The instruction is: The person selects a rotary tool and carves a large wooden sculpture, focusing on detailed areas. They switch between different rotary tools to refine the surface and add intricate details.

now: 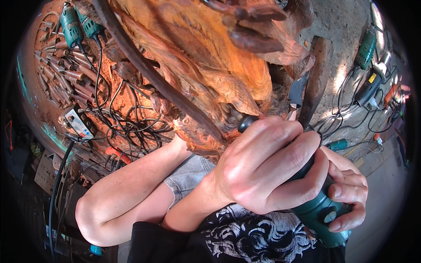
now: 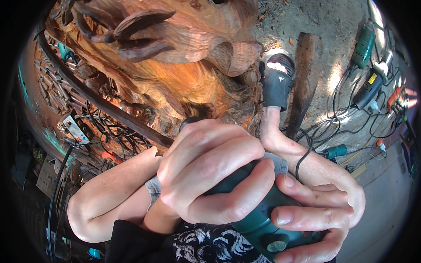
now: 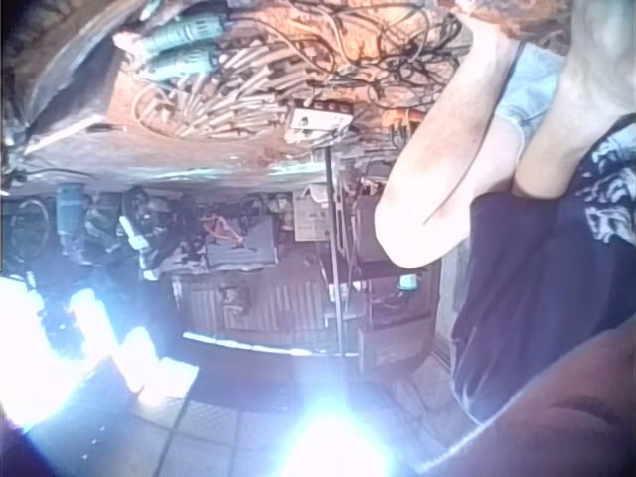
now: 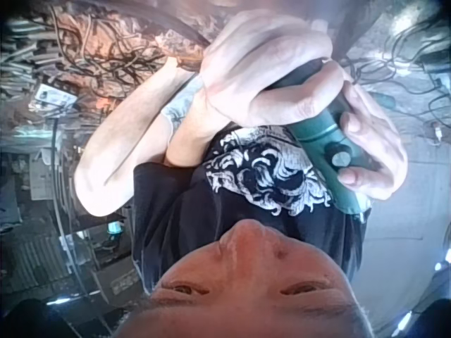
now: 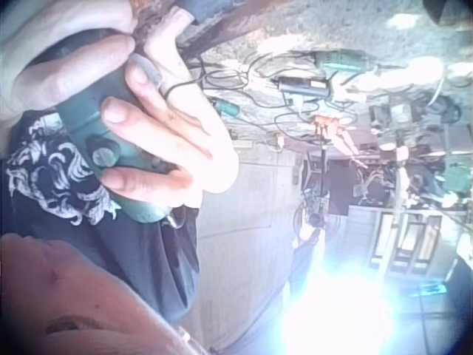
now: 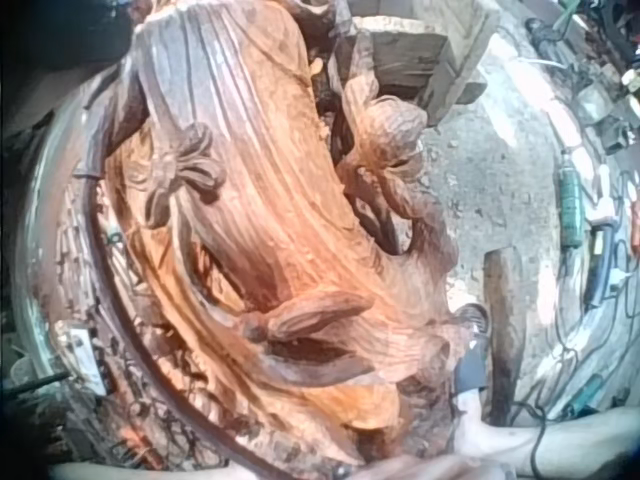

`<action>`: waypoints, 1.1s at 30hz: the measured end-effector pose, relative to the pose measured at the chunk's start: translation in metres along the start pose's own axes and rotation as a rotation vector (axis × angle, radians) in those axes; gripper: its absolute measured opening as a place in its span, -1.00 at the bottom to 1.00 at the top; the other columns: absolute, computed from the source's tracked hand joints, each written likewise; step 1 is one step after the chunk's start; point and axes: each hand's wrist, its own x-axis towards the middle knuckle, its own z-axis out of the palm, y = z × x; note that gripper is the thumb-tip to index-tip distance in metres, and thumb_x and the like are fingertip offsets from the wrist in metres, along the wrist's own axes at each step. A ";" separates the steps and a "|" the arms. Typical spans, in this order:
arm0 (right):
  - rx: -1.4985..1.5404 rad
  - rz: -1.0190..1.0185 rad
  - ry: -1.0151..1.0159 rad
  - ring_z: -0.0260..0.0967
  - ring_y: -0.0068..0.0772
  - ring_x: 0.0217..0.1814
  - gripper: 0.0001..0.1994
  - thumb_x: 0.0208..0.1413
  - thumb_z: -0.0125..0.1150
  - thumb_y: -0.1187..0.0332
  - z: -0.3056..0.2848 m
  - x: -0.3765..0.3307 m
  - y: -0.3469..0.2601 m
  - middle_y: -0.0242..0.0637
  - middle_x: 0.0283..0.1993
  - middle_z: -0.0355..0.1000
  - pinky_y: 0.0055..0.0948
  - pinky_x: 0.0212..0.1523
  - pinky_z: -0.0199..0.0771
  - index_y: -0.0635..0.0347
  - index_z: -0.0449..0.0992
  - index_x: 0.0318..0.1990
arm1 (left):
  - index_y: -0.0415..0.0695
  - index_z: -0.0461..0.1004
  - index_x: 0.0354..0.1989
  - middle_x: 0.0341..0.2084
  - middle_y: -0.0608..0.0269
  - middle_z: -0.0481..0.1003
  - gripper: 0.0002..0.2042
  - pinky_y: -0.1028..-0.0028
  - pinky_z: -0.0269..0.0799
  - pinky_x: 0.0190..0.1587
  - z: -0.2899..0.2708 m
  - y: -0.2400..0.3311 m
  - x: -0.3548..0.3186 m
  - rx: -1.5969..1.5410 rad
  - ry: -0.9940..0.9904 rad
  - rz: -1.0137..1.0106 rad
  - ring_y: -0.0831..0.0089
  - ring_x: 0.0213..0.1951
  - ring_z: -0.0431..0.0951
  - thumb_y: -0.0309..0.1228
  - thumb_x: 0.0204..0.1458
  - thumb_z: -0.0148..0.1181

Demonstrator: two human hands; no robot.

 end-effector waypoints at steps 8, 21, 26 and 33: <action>-0.072 -0.115 0.110 0.47 0.49 0.18 -0.46 -0.13 0.66 0.32 0.012 0.006 0.012 0.30 0.20 0.39 0.02 0.24 0.59 -0.10 0.52 0.05 | -0.23 0.55 -0.35 -0.29 0.05 0.53 -0.71 0.38 0.49 -0.35 0.000 0.001 0.000 -0.029 -0.011 -0.017 0.30 -0.40 0.53 -0.38 -0.30 0.26; -0.110 -0.213 0.209 0.60 0.29 -0.06 -0.43 -0.20 0.69 0.08 0.020 0.016 0.020 0.27 0.04 0.46 -0.10 0.16 0.66 -0.06 0.55 -0.01 | -0.07 0.64 -0.25 -0.29 0.19 0.59 -0.70 0.37 0.56 -0.36 -0.008 0.009 0.004 -0.026 -0.083 -0.126 0.29 -0.37 0.61 -0.48 -0.27 0.37; -0.136 -0.226 0.168 0.60 0.29 -0.06 -0.41 -0.18 0.68 0.03 0.015 0.012 0.021 0.26 0.02 0.47 -0.07 0.17 0.65 -0.06 0.53 0.01 | -0.08 0.64 -0.26 -0.29 0.17 0.59 -0.72 0.38 0.56 -0.39 -0.007 0.009 0.002 -0.027 -0.066 -0.134 0.30 -0.38 0.61 -0.46 -0.26 0.35; -0.134 -0.140 0.233 0.60 0.26 -0.02 -0.43 -0.13 0.63 -0.05 0.024 0.021 0.016 0.24 0.01 0.46 -0.09 0.14 0.67 -0.05 0.52 -0.02 | -0.10 0.63 -0.26 -0.31 0.17 0.58 -0.72 0.41 0.54 -0.43 -0.004 0.009 0.002 -0.049 -0.055 -0.121 0.31 -0.39 0.59 -0.45 -0.25 0.34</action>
